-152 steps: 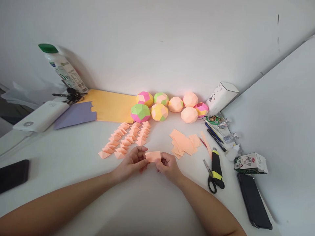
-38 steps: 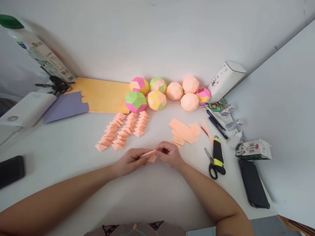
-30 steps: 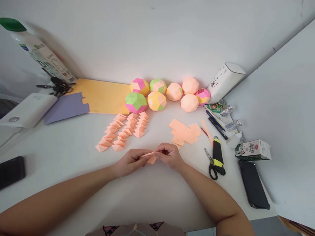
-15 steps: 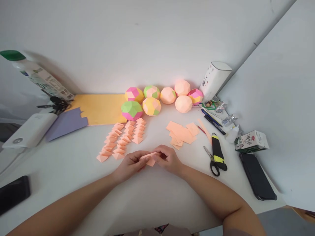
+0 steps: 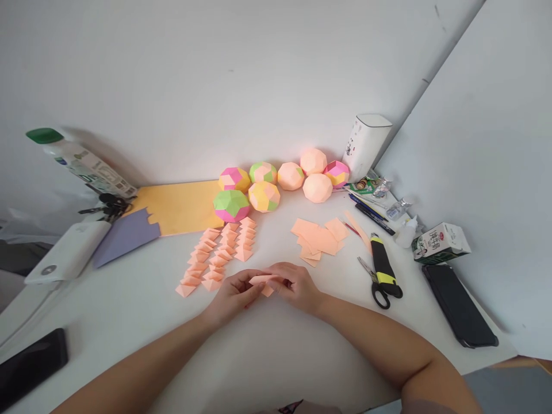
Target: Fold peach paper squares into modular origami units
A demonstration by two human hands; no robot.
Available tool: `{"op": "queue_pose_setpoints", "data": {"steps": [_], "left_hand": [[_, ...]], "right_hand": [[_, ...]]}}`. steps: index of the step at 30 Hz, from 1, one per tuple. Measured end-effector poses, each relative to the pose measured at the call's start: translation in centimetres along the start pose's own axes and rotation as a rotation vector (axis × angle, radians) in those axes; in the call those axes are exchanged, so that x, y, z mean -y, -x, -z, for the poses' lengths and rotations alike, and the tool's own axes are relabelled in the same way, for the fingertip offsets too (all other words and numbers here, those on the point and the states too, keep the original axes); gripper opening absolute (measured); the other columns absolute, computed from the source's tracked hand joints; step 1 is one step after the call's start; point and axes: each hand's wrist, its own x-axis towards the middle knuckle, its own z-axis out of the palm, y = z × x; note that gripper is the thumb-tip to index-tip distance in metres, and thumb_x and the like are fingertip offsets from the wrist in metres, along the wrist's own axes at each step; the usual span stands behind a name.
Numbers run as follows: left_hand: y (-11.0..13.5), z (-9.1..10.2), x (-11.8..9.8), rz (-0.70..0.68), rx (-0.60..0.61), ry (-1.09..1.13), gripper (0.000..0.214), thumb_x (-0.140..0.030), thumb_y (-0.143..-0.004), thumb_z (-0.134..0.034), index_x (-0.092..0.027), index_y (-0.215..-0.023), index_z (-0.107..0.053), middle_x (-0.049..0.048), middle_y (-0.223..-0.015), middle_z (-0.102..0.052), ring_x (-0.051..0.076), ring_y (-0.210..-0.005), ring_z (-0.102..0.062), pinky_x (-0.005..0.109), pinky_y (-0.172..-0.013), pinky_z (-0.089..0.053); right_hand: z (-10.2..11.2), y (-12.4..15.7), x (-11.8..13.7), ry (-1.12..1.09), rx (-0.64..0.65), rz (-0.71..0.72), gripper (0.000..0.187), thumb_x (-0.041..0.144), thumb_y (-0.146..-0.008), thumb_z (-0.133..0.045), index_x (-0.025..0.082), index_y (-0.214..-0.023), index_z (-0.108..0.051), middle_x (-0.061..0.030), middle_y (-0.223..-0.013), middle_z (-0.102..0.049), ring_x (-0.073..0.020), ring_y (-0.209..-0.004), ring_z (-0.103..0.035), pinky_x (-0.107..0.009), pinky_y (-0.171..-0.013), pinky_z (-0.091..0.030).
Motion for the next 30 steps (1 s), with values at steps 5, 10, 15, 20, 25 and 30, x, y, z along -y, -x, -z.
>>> {"op": "queue_pose_setpoints", "data": {"steps": [5,10,15,20,25,30], "left_hand": [[0.0,-0.1,0.1,0.01,-0.028,0.002,0.039,-0.049,-0.074,-0.062,-0.015,-0.092,-0.063,-0.0031,-0.058,-0.05,0.007,-0.045,-0.037,0.019,-0.042,-0.031],[0.0,-0.2,0.2,-0.011,-0.057,0.01,0.038,-0.047,-0.075,-0.062,-0.014,-0.095,-0.062,-0.0029,-0.059,-0.051,0.007,-0.046,-0.04,0.019,-0.043,-0.034],[0.0,-0.2,0.2,-0.026,-0.076,0.006,0.035,-0.045,-0.076,-0.062,-0.014,-0.092,-0.063,-0.0037,-0.054,-0.05,0.007,-0.045,-0.041,0.019,-0.043,-0.035],[-0.1,-0.2,0.3,-0.028,-0.087,0.04,0.033,-0.045,-0.074,-0.063,-0.014,-0.087,-0.062,-0.0041,-0.053,-0.051,0.007,-0.043,-0.042,0.019,-0.042,-0.034],[-0.2,-0.1,0.6,-0.033,-0.101,0.059,0.033,-0.045,-0.073,-0.065,-0.014,-0.083,-0.062,-0.0048,-0.051,-0.05,0.007,-0.042,-0.043,0.019,-0.041,-0.034],[-0.2,-0.1,0.8,-0.033,-0.101,0.07,0.03,-0.044,-0.074,-0.064,-0.014,-0.079,-0.061,-0.0057,-0.047,-0.048,0.007,-0.041,-0.041,0.019,-0.041,-0.033]], "right_hand": [[-0.1,0.1,-0.3,0.01,-0.022,0.01,0.018,0.029,-0.087,-0.055,0.023,-0.097,-0.068,-0.0046,-0.078,-0.071,-0.0144,-0.062,-0.062,-0.028,-0.059,-0.05],[0.1,-0.1,-0.1,0.059,-0.051,-0.045,0.016,0.03,-0.084,-0.059,0.022,-0.091,-0.071,-0.0049,-0.071,-0.069,-0.0154,-0.063,-0.061,-0.029,-0.062,-0.05],[0.4,-0.3,0.4,-0.005,-0.003,-0.14,0.017,0.032,-0.083,-0.06,0.022,-0.088,-0.072,-0.005,-0.075,-0.069,-0.0162,-0.068,-0.061,-0.029,-0.063,-0.05],[0.6,-0.2,0.6,-0.083,0.05,-0.25,0.022,0.034,-0.083,-0.058,0.018,-0.088,-0.072,-0.0059,-0.079,-0.071,-0.0157,-0.066,-0.061,-0.028,-0.058,-0.049],[0.7,-0.3,0.8,-0.059,0.066,-0.268,0.022,0.033,-0.082,-0.058,0.016,-0.084,-0.072,-0.0045,-0.07,-0.069,-0.0134,-0.057,-0.057,-0.025,-0.051,-0.045],[0.7,-0.3,0.8,-0.057,0.081,-0.279,0.02,0.03,-0.082,-0.058,0.015,-0.081,-0.071,-0.0051,-0.07,-0.068,-0.0136,-0.059,-0.056,-0.025,-0.052,-0.045]]}}
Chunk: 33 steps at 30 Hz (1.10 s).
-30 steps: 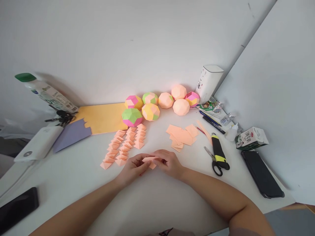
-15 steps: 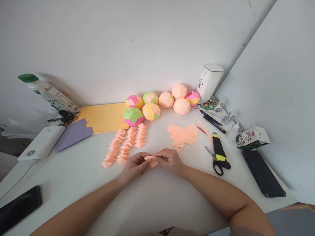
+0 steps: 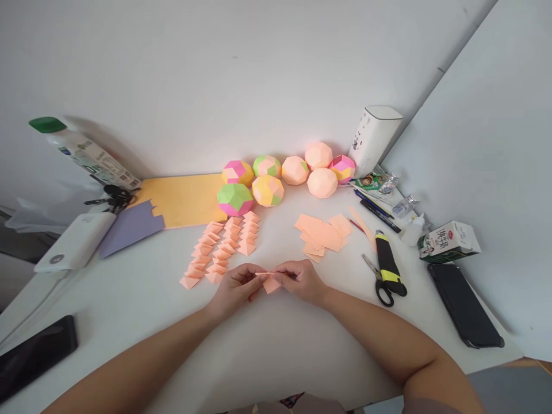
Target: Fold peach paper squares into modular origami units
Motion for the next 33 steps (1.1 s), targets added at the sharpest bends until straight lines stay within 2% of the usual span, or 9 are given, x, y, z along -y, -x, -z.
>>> {"op": "queue_pose_setpoints", "data": {"steps": [12,22,27,30,33], "left_hand": [[0.1,0.06,-0.1,0.006,-0.021,0.016,0.028,-0.042,-0.076,-0.063,-0.015,-0.073,-0.057,-0.0061,-0.047,-0.047,0.007,-0.041,-0.042,0.018,-0.04,-0.034],[-0.25,0.24,0.59,-0.042,-0.095,0.133,0.026,-0.039,-0.081,-0.057,-0.017,-0.07,-0.051,-0.0044,-0.053,-0.052,0.006,-0.04,-0.043,0.018,-0.04,-0.035],[0.04,0.05,0.03,-0.06,-0.014,0.057,0.022,-0.037,-0.079,-0.06,-0.017,-0.085,-0.053,-0.0063,-0.054,-0.05,0.006,-0.041,-0.044,0.018,-0.041,-0.036],[0.22,-0.2,-0.3,-0.052,0.038,-0.025,0.022,-0.037,-0.078,-0.06,-0.016,-0.077,-0.054,-0.0056,-0.053,-0.048,0.006,-0.042,-0.043,0.017,-0.04,-0.033],[0.23,-0.32,-0.34,-0.046,0.023,-0.066,0.023,-0.036,-0.078,-0.058,-0.015,-0.073,-0.053,-0.0055,-0.051,-0.048,0.006,-0.04,-0.042,0.017,-0.038,-0.032]], "right_hand": [[-0.01,-0.02,0.01,0.001,0.016,-0.017,0.021,0.03,-0.082,-0.056,0.014,-0.078,-0.069,-0.0041,-0.067,-0.064,-0.0129,-0.058,-0.053,-0.025,-0.052,-0.042],[0.17,0.02,-0.13,-0.081,0.0,-0.145,0.021,0.033,-0.082,-0.057,0.015,-0.082,-0.068,-0.0029,-0.066,-0.062,-0.0128,-0.058,-0.052,-0.024,-0.053,-0.042],[0.11,-0.03,-0.14,-0.074,0.027,-0.14,0.022,0.033,-0.082,-0.057,0.015,-0.081,-0.068,-0.0024,-0.066,-0.061,-0.0125,-0.058,-0.052,-0.024,-0.053,-0.042],[-0.02,-0.07,-0.25,-0.039,0.048,-0.097,0.02,0.031,-0.082,-0.057,0.014,-0.079,-0.069,-0.0021,-0.065,-0.06,-0.0115,-0.056,-0.049,-0.024,-0.051,-0.04],[-0.15,-0.07,-0.34,-0.004,0.045,-0.081,0.02,0.029,-0.082,-0.057,0.014,-0.077,-0.069,-0.0014,-0.062,-0.059,-0.0108,-0.054,-0.047,-0.023,-0.05,-0.038]]}}
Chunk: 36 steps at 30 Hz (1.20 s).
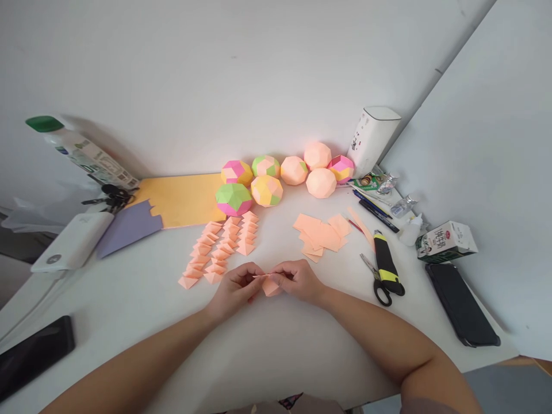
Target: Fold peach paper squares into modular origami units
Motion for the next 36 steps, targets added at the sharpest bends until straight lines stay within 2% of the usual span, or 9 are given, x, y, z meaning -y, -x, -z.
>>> {"op": "queue_pose_setpoints", "data": {"steps": [4,11,14,16,19,25,30,36], "left_hand": [[0.0,0.1,0.2,0.006,-0.031,-0.004,0.019,-0.033,-0.078,-0.057,-0.016,-0.071,-0.053,-0.0063,-0.046,-0.046,0.006,-0.038,-0.041,0.017,-0.038,-0.032],[0.0,0.2,0.8,0.012,-0.124,0.16,0.016,-0.03,-0.081,-0.054,-0.018,-0.071,-0.048,-0.0059,-0.046,-0.05,0.007,-0.039,-0.042,0.019,-0.04,-0.035],[0.0,0.3,0.7,-0.029,-0.097,0.214,0.014,-0.032,-0.083,-0.052,-0.019,-0.077,-0.049,-0.0057,-0.052,-0.051,0.008,-0.042,-0.044,0.019,-0.042,-0.036],[0.0,0.3,0.4,-0.026,-0.044,0.178,0.014,-0.032,-0.081,-0.055,-0.019,-0.081,-0.051,-0.0058,-0.055,-0.05,0.007,-0.044,-0.044,0.019,-0.043,-0.036],[0.1,0.1,0.1,0.006,0.007,0.076,0.016,-0.031,-0.077,-0.059,-0.016,-0.076,-0.054,-0.0045,-0.059,-0.049,0.005,-0.044,-0.04,0.017,-0.042,-0.031],[0.1,-0.1,-0.1,0.026,0.018,-0.012,0.016,-0.03,-0.077,-0.057,-0.016,-0.072,-0.054,-0.0025,-0.061,-0.051,0.007,-0.05,-0.042,0.018,-0.046,-0.033],[0.1,-0.3,-0.5,0.006,0.017,-0.094,0.015,-0.029,-0.075,-0.058,-0.015,-0.07,-0.055,-0.0007,-0.064,-0.054,0.009,-0.056,-0.045,0.02,-0.05,-0.035],[0.2,-0.2,-0.8,0.067,-0.001,-0.018,0.013,-0.027,-0.071,-0.057,-0.016,-0.067,-0.051,-0.0039,-0.058,-0.048,0.007,-0.049,-0.039,0.018,-0.046,-0.03]], "right_hand": [[0.0,0.0,0.1,-0.001,0.008,-0.01,0.02,0.03,-0.082,-0.057,0.014,-0.077,-0.068,-0.0014,-0.063,-0.059,-0.0111,-0.055,-0.047,-0.023,-0.051,-0.039],[0.3,0.1,0.4,-0.063,0.007,-0.055,0.022,0.033,-0.083,-0.056,0.014,-0.077,-0.066,-0.0016,-0.065,-0.058,-0.0115,-0.057,-0.048,-0.024,-0.052,-0.04],[0.2,0.1,0.4,-0.065,0.006,-0.052,0.02,0.031,-0.082,-0.056,0.014,-0.077,-0.066,-0.0017,-0.065,-0.059,-0.0114,-0.057,-0.048,-0.023,-0.052,-0.039],[0.2,0.0,0.3,-0.053,0.01,-0.041,0.019,0.029,-0.082,-0.056,0.014,-0.077,-0.067,-0.0017,-0.065,-0.059,-0.0113,-0.057,-0.049,-0.023,-0.052,-0.04],[0.0,0.0,0.3,-0.024,0.018,-0.015,0.018,0.027,-0.081,-0.057,0.014,-0.075,-0.067,-0.0011,-0.063,-0.059,-0.0104,-0.055,-0.048,-0.023,-0.051,-0.039],[-0.1,0.0,0.3,0.022,0.021,0.034,0.016,0.025,-0.079,-0.056,0.014,-0.071,-0.065,0.0014,-0.057,-0.052,-0.0088,-0.051,-0.041,-0.021,-0.046,-0.034],[-0.3,0.1,0.3,0.051,0.005,0.064,0.012,0.019,-0.075,-0.056,0.015,-0.066,-0.061,0.0021,-0.055,-0.048,-0.0094,-0.051,-0.041,-0.022,-0.047,-0.034],[-0.1,0.3,0.6,-0.053,-0.057,-0.02,0.008,0.016,-0.072,-0.054,0.016,-0.064,-0.056,0.0011,-0.058,-0.051,-0.0103,-0.054,-0.044,-0.022,-0.049,-0.037]]}}
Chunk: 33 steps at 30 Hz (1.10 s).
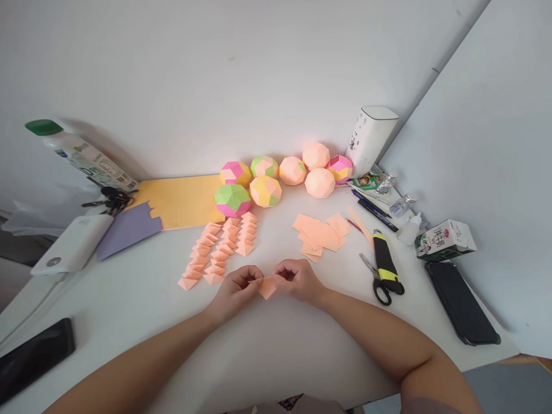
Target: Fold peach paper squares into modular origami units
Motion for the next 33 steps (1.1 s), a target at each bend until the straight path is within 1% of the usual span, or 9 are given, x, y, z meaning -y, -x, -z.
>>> {"op": "queue_pose_setpoints", "data": {"steps": [6,9,12,17,21,26,28,31,33], "left_hand": [[-0.26,0.4,0.14,0.05,-0.051,0.099,0.015,-0.029,-0.069,-0.059,-0.016,-0.066,-0.05,-0.0063,-0.054,-0.043,0.006,-0.045,-0.035,0.017,-0.043,-0.027],[-0.36,0.59,0.36,0.051,-0.062,0.12,0.017,-0.03,-0.069,-0.06,-0.016,-0.067,-0.05,-0.0069,-0.053,-0.041,0.005,-0.044,-0.033,0.017,-0.043,-0.025],[-0.34,0.64,0.5,0.029,-0.04,0.105,0.018,-0.031,-0.071,-0.06,-0.016,-0.068,-0.05,-0.0058,-0.056,-0.044,0.006,-0.047,-0.036,0.018,-0.045,-0.027],[-0.13,0.4,0.42,-0.009,0.041,0.028,0.018,-0.034,-0.075,-0.057,-0.016,-0.071,-0.052,-0.0027,-0.062,-0.05,0.008,-0.052,-0.041,0.019,-0.049,-0.03],[-0.06,0.28,0.4,-0.027,0.06,-0.023,0.018,-0.032,-0.075,-0.056,-0.017,-0.069,-0.051,-0.0028,-0.06,-0.049,0.008,-0.052,-0.039,0.02,-0.049,-0.029],[-0.16,0.45,0.39,-0.036,0.008,0.001,0.016,-0.03,-0.072,-0.058,-0.017,-0.067,-0.051,-0.0034,-0.061,-0.047,0.008,-0.053,-0.04,0.02,-0.05,-0.031],[-0.19,0.49,0.38,-0.029,0.002,0.012,0.016,-0.03,-0.072,-0.059,-0.017,-0.068,-0.051,-0.0036,-0.061,-0.047,0.008,-0.053,-0.04,0.02,-0.049,-0.031],[-0.18,0.39,0.33,-0.017,0.042,0.024,0.017,-0.031,-0.072,-0.059,-0.016,-0.068,-0.051,-0.0027,-0.062,-0.048,0.008,-0.053,-0.04,0.02,-0.05,-0.031],[-0.14,0.27,0.27,-0.016,0.068,0.015,0.019,-0.032,-0.072,-0.06,-0.016,-0.068,-0.051,-0.0021,-0.062,-0.049,0.008,-0.053,-0.04,0.02,-0.049,-0.03]], "right_hand": [[0.26,-0.2,-0.38,-0.18,-0.068,-0.057,0.007,0.018,-0.074,-0.053,0.017,-0.067,-0.052,0.0019,-0.06,-0.05,-0.01,-0.053,-0.047,-0.023,-0.05,-0.042],[0.29,-0.26,-0.39,-0.231,-0.053,-0.06,0.007,0.022,-0.077,-0.054,0.018,-0.073,-0.051,0.0022,-0.063,-0.051,-0.0101,-0.054,-0.05,-0.024,-0.053,-0.044],[0.26,-0.22,-0.2,-0.145,0.009,-0.004,0.01,0.027,-0.079,-0.057,0.017,-0.08,-0.055,0.0017,-0.065,-0.052,-0.0101,-0.056,-0.05,-0.023,-0.054,-0.043],[0.12,-0.27,-0.11,0.039,0.099,0.084,0.019,0.03,-0.08,-0.058,0.015,-0.07,-0.062,-0.0008,-0.061,-0.056,-0.0102,-0.054,-0.046,-0.023,-0.049,-0.037],[0.04,-0.29,-0.01,0.039,0.094,0.1,0.021,0.031,-0.079,-0.058,0.015,-0.067,-0.063,-0.0017,-0.06,-0.058,-0.0106,-0.052,-0.046,-0.023,-0.048,-0.037],[0.32,-0.14,0.04,-0.007,0.061,0.025,0.018,0.025,-0.077,-0.057,0.016,-0.061,-0.058,0.0002,-0.057,-0.053,-0.0108,-0.053,-0.045,-0.023,-0.048,-0.037],[0.37,-0.13,-0.04,-0.003,0.074,0.032,0.015,0.023,-0.077,-0.055,0.016,-0.064,-0.057,0.0007,-0.058,-0.052,-0.0108,-0.054,-0.044,-0.023,-0.05,-0.037],[0.22,-0.16,-0.13,0.047,0.096,0.064,0.007,0.021,-0.077,-0.055,0.016,-0.074,-0.06,0.0004,-0.062,-0.053,-0.0106,-0.055,-0.043,-0.023,-0.05,-0.036],[0.06,-0.17,-0.13,0.083,0.096,0.079,0.007,0.021,-0.076,-0.055,0.016,-0.073,-0.06,0.0006,-0.062,-0.052,-0.0105,-0.055,-0.043,-0.023,-0.05,-0.036]]}}
